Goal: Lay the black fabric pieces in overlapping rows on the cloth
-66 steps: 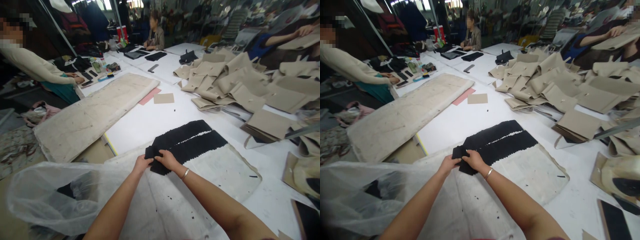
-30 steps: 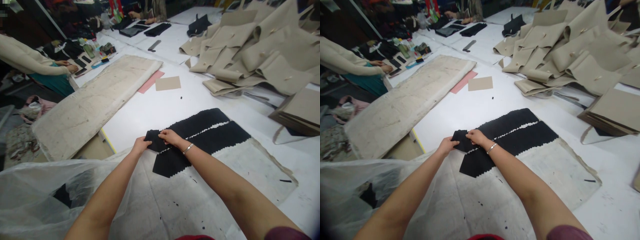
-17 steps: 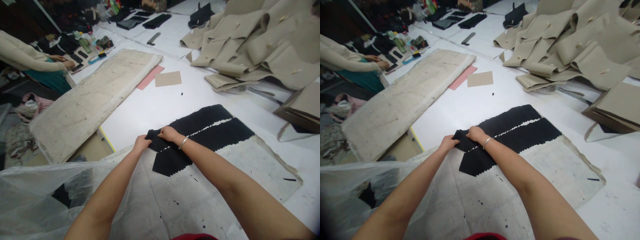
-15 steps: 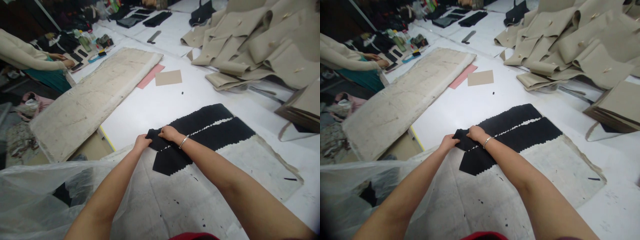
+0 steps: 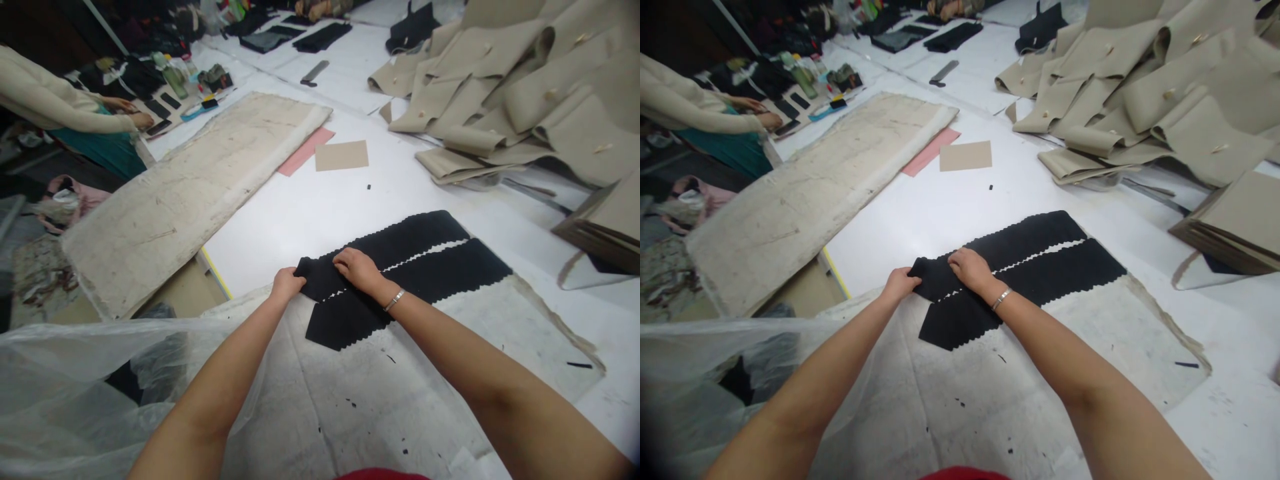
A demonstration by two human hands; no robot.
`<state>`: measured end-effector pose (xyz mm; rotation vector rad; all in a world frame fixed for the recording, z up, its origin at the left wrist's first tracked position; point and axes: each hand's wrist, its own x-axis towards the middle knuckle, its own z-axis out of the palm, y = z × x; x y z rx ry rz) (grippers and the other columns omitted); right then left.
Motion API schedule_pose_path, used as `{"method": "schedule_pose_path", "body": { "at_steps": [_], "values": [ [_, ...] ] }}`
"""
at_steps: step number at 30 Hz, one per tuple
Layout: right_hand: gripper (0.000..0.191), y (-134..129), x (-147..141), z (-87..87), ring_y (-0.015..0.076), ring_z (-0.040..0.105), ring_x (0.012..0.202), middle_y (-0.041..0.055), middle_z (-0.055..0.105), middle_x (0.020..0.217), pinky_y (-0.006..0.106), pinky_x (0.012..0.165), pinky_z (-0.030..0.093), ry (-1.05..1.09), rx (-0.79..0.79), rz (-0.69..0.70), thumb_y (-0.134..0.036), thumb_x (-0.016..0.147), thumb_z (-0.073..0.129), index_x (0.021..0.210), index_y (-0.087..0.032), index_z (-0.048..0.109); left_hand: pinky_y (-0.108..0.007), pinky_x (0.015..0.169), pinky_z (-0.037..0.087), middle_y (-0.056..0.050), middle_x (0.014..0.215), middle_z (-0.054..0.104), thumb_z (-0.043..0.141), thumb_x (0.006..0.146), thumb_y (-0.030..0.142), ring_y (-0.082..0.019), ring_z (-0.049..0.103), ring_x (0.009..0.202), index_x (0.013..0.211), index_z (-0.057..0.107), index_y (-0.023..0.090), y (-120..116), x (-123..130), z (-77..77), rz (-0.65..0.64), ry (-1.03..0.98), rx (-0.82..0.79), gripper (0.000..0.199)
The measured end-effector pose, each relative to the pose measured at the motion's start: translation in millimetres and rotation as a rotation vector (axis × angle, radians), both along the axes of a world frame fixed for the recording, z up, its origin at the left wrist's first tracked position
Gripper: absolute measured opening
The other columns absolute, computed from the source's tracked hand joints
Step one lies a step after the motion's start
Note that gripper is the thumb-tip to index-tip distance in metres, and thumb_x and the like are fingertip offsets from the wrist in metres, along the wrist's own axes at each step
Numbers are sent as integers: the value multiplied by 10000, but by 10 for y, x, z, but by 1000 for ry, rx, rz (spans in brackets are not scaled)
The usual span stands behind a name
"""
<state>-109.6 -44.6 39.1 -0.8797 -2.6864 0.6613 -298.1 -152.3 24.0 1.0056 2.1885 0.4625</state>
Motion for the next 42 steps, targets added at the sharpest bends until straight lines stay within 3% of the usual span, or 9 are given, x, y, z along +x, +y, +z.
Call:
{"method": "schedule_pose_path", "body": {
  "at_steps": [8, 21, 29, 42],
  "values": [
    [217, -176, 113, -119, 194, 487, 926, 67, 611, 1012, 312, 801, 336, -23, 142, 142, -192, 852, 445, 966, -190, 629, -204, 551, 416, -24, 627, 637, 578, 619, 208, -152, 596, 640, 728, 658, 142, 37, 14, 19, -22, 50, 10, 151],
    [210, -232, 143, -95, 218, 450, 1002, 98, 600, 1056, 354, 872, 279, -122, 240, 345, -149, 843, 433, 942, -139, 617, -204, 545, 420, -27, 646, 645, 564, 604, 204, -152, 604, 637, 751, 653, 151, 32, 34, -38, 6, 65, -18, 179],
    [356, -201, 190, -115, 208, 459, 989, 103, 597, 1051, 368, 878, 291, -105, 252, 378, -131, 851, 392, 1181, -162, 520, -207, 567, 444, -36, 670, 663, 587, 624, 177, -159, 618, 652, 800, 670, 138, 66, 65, 32, 5, 42, -40, 198],
    [282, -198, 172, -141, 241, 428, 1099, 84, 556, 1194, 407, 910, 292, -112, 391, 466, -176, 869, 404, 1090, -176, 581, -234, 614, 440, -67, 731, 675, 567, 635, 254, -194, 629, 736, 775, 662, 157, 36, 54, 69, -98, 213, -77, 195]
  ]
}}
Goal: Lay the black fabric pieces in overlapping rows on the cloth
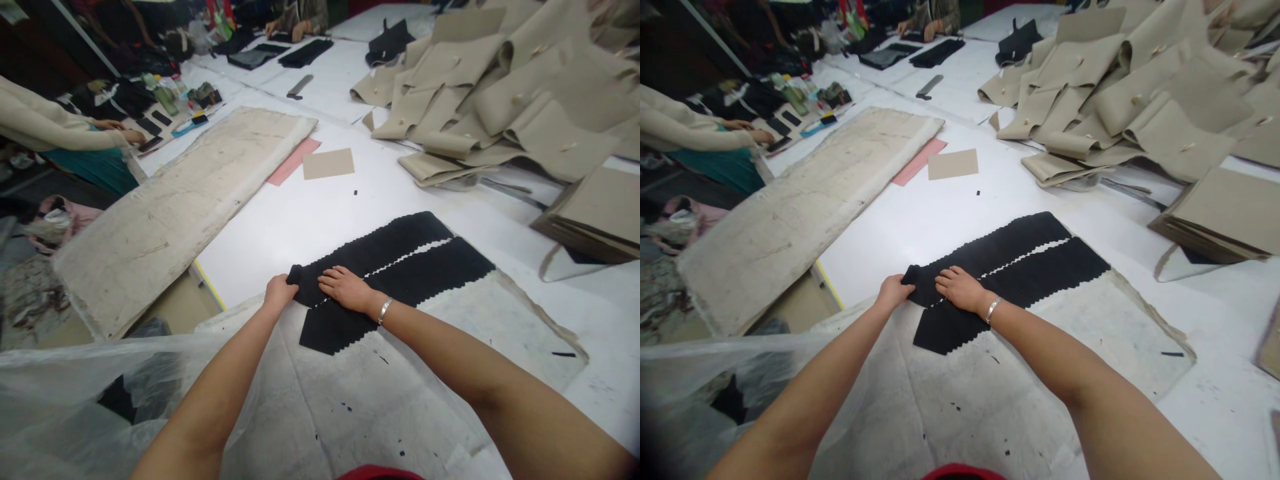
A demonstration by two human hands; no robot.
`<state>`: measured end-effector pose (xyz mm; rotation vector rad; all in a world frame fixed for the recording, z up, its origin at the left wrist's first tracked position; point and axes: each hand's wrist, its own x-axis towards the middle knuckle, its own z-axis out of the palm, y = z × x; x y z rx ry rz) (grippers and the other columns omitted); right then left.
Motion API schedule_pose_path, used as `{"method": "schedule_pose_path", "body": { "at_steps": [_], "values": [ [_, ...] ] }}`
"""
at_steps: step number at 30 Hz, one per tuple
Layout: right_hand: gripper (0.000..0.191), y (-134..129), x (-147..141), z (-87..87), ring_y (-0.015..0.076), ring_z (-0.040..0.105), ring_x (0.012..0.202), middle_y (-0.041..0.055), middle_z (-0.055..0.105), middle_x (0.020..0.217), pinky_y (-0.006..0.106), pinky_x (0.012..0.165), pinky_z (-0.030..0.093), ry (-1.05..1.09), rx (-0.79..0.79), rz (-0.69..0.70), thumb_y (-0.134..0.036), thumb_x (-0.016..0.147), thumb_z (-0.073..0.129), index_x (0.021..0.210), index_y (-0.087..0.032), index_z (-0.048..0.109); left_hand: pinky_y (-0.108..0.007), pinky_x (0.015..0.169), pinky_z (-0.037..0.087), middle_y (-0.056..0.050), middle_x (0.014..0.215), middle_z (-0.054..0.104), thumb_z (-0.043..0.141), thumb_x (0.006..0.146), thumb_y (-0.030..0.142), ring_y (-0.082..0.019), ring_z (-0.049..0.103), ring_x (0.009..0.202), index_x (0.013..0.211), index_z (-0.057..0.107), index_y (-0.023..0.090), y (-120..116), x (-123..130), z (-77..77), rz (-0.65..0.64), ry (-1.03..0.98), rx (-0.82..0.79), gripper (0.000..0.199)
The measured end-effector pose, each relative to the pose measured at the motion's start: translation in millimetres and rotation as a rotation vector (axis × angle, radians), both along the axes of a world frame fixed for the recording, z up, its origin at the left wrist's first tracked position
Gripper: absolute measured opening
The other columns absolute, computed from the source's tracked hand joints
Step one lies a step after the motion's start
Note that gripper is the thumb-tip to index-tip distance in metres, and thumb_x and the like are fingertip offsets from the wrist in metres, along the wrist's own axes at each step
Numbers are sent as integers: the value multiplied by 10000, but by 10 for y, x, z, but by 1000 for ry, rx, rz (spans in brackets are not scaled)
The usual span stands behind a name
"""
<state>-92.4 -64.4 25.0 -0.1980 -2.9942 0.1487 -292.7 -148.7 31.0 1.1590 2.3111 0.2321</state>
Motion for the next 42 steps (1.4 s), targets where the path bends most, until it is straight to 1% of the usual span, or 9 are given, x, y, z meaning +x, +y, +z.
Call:
{"method": "schedule_pose_path", "body": {
  "at_steps": [4, 10, 17, 23, 32, 37, 42],
  "values": [
    [272, 16, -10, -41, 243, 432, 1108, 74, 558, 1201, 398, 889, 310, -5, 6, 20, -189, 883, 389, 1071, -170, 584, -231, 625, 440, -66, 737, 676, 572, 639, 258, -189, 630, 741, 776, 661, 158, -19, -20, -6, 4, -2, 0, 192],
    [266, 13, -10, -39, 243, 426, 1132, 81, 549, 1218, 394, 863, 325, -7, -12, 20, -179, 866, 418, 1071, -182, 587, -221, 624, 436, -56, 750, 679, 579, 644, 251, -179, 629, 742, 799, 660, 160, -45, -53, -42, 17, -16, 19, 197],
    [250, 33, -57, -24, 234, 429, 1134, 68, 570, 1187, 384, 899, 311, -21, -34, 34, -187, 878, 398, 1024, -181, 601, -219, 625, 429, -55, 759, 680, 584, 653, 245, -177, 625, 749, 815, 662, 161, -71, -39, 27, 17, -26, -4, 199],
    [252, 42, -94, -7, 233, 437, 1119, 94, 596, 1131, 390, 890, 317, -2, -26, 43, -171, 872, 399, 1014, -165, 607, -220, 636, 423, -57, 778, 681, 584, 648, 247, -179, 617, 769, 836, 663, 158, -85, -29, 67, 26, -14, -8, 222],
    [315, 3, -53, -6, 220, 460, 1087, 93, 579, 1168, 371, 875, 324, 18, -39, 15, -183, 882, 392, 1163, -181, 534, -226, 622, 413, -71, 807, 681, 581, 654, 253, -187, 615, 764, 837, 663, 157, -94, -33, 64, 20, 9, -10, 222],
    [338, -8, -40, 5, 223, 461, 1086, 102, 553, 1202, 374, 868, 328, -7, -36, 27, -174, 871, 402, 1186, -184, 524, -228, 619, 410, -71, 808, 680, 576, 653, 253, -188, 616, 763, 842, 661, 161, -106, -31, 55, 29, 12, -13, 227],
    [338, -1, -62, 32, 231, 462, 1081, 113, 555, 1192, 385, 875, 325, -22, -30, 40, -170, 861, 408, 1175, -168, 532, -233, 618, 408, -77, 806, 677, 572, 651, 260, -195, 613, 769, 827, 658, 162, -114, -27, 65, 27, 21, -3, 219]
  ]
}}
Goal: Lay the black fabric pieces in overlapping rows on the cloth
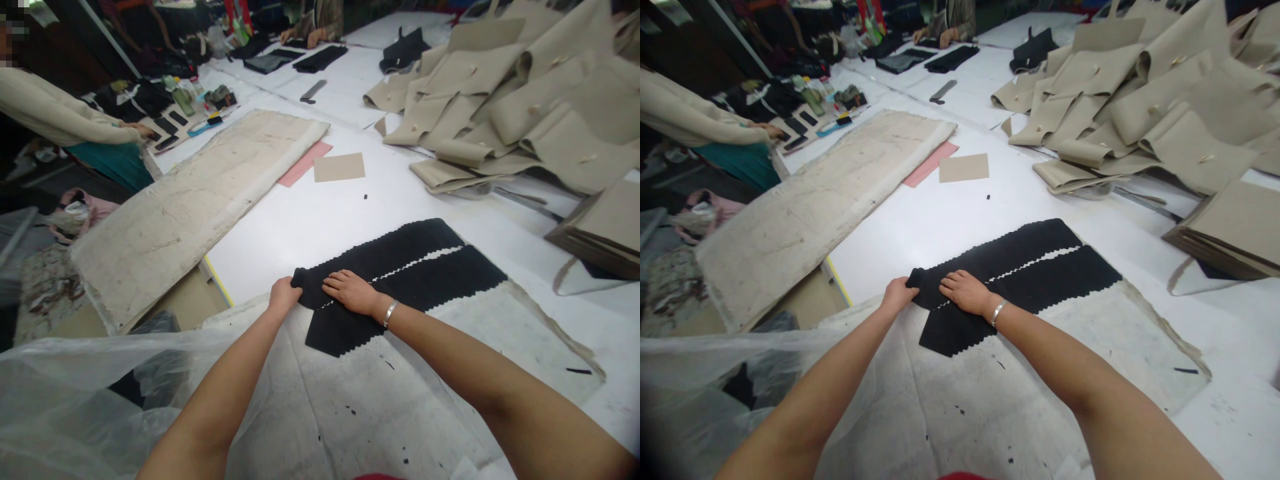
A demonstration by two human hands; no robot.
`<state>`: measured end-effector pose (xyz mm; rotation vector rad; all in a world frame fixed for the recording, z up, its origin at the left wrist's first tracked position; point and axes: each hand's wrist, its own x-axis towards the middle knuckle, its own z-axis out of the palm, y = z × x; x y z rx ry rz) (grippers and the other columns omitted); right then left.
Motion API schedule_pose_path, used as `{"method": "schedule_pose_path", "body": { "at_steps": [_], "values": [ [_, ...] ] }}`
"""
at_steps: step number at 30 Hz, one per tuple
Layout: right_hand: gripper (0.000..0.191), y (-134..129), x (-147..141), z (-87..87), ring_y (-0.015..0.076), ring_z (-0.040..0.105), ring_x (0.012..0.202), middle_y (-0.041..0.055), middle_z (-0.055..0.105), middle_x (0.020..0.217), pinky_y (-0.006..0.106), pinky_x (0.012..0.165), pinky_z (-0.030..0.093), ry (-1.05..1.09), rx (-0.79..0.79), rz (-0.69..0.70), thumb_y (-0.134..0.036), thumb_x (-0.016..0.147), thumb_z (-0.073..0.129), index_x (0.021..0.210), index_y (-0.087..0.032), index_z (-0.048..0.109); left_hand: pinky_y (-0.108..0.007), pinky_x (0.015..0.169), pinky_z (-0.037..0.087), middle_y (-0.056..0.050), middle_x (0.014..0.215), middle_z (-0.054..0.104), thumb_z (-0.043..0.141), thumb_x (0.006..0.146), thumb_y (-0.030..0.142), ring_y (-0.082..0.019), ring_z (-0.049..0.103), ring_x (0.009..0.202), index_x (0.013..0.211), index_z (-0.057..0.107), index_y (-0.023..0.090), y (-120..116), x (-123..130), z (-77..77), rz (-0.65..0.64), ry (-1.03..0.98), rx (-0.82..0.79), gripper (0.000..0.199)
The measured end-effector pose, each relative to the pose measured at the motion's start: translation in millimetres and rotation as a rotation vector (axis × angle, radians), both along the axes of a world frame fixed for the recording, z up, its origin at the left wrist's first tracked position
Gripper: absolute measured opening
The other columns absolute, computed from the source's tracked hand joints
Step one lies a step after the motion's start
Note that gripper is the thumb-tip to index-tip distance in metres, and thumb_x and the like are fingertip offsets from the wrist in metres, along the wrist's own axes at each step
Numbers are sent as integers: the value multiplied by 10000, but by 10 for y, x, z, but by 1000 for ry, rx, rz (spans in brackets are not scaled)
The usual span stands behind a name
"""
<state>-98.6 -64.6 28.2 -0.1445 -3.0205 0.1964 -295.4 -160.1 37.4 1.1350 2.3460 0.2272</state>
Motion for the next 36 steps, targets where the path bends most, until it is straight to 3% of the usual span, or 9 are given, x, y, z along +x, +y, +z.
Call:
{"method": "schedule_pose_path", "body": {
  "at_steps": [7, 14, 23, 36],
  "values": [
    [301, -20, -41, 2, 246, 428, 1128, 87, 497, 1279, 386, 878, 325, -20, 29, 28, -160, 857, 406, 1112, -165, 566, -242, 628, 404, -84, 788, 670, 555, 660, 256, -199, 606, 760, 783, 646, 155, -23, 2, 17, -23, 33, 31, 183],
    [253, -20, -149, 21, 237, 443, 1106, 108, 564, 1180, 380, 873, 326, -25, 7, 45, -168, 867, 399, 1023, -149, 597, -233, 650, 411, -70, 797, 672, 564, 674, 250, -185, 605, 765, 802, 645, 156, -37, -6, 22, -27, 28, 24, 179],
    [340, -49, -143, -42, 230, 461, 1069, 118, 554, 1188, 382, 856, 328, -2, 0, 25, -167, 879, 368, 1184, -145, 516, -240, 672, 414, -70, 807, 671, 559, 680, 235, -188, 606, 785, 821, 652, 155, -60, 15, 31, -26, 50, 48, 187],
    [308, -35, -182, -36, 237, 445, 1092, 89, 520, 1251, 373, 865, 319, -1, 17, 51, -169, 869, 395, 1121, -164, 572, -242, 664, 409, -69, 824, 674, 590, 683, 269, -189, 603, 781, 828, 658, 160, -111, -70, 21, -4, 21, 37, 193]
  ]
}}
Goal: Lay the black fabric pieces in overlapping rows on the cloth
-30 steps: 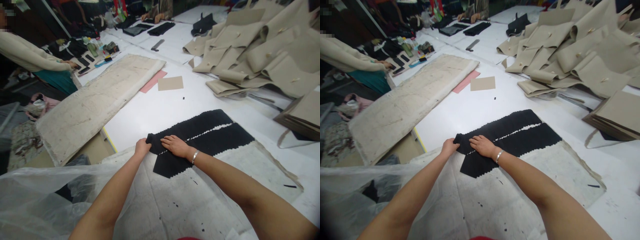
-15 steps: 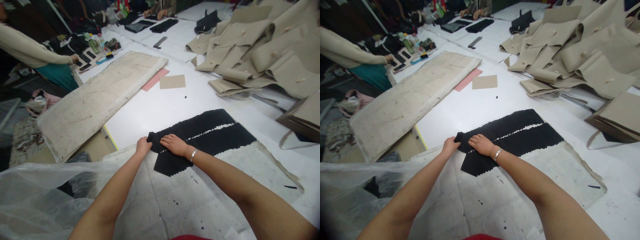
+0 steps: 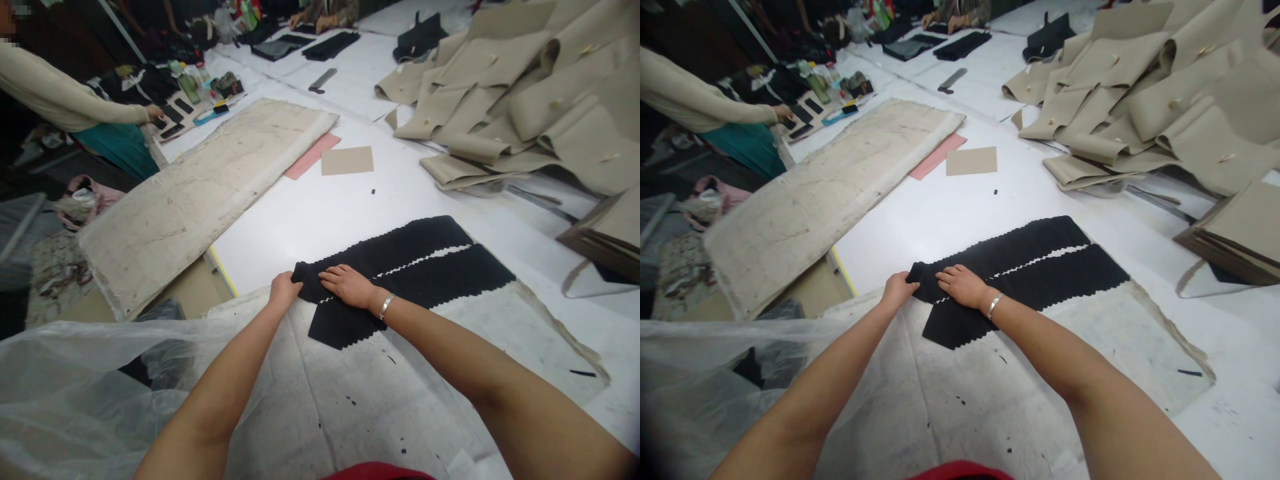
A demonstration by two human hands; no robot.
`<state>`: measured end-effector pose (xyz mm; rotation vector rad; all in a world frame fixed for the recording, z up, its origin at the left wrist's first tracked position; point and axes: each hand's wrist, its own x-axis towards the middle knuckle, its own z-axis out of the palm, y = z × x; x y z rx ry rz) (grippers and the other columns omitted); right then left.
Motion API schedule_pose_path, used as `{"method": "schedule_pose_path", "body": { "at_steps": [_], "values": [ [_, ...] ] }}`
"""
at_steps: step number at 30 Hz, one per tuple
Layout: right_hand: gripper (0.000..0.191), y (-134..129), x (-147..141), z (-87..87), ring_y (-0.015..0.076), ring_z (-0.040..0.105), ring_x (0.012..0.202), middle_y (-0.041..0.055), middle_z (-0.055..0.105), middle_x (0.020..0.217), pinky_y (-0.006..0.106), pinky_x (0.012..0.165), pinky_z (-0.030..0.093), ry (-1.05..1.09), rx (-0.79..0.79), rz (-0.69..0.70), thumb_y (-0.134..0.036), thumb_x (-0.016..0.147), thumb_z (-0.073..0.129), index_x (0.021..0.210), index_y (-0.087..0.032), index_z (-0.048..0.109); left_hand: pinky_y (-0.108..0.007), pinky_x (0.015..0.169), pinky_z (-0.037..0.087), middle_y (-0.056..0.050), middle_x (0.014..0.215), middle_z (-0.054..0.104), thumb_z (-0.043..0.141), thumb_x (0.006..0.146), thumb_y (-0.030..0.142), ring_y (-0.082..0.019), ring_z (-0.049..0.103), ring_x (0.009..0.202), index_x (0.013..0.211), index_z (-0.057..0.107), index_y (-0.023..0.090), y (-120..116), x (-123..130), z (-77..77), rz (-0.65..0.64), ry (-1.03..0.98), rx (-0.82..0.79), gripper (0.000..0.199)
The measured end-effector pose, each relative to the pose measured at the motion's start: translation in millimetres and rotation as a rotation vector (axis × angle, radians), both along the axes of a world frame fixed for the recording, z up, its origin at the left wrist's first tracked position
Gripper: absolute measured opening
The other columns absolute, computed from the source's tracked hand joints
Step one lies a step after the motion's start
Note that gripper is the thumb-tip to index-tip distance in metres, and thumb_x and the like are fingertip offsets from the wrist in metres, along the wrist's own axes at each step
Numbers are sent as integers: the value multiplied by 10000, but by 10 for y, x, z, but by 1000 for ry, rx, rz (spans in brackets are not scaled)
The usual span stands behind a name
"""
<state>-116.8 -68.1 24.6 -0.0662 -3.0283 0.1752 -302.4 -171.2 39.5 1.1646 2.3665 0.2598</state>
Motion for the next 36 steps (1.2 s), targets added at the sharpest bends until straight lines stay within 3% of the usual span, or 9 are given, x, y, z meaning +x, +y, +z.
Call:
{"method": "schedule_pose_path", "body": {
  "at_steps": [13, 36],
  "values": [
    [333, -25, -23, 41, 219, 458, 1065, 86, 567, 1189, 355, 865, 312, 6, -53, -40, -170, 883, 381, 1184, -172, 522, -229, 617, 397, -45, 751, 664, 604, 666, 266, -168, 591, 721, 795, 663, 160, -18, -38, -13, -24, -44, -1, 176],
    [345, -14, -37, 28, 247, 427, 1118, 88, 518, 1255, 389, 869, 310, -20, 10, 28, -170, 869, 383, 1179, -175, 534, -231, 620, 400, -45, 769, 659, 630, 665, 322, -165, 588, 720, 817, 643, 161, -56, -102, 11, -15, -8, -54, 221]
  ]
}}
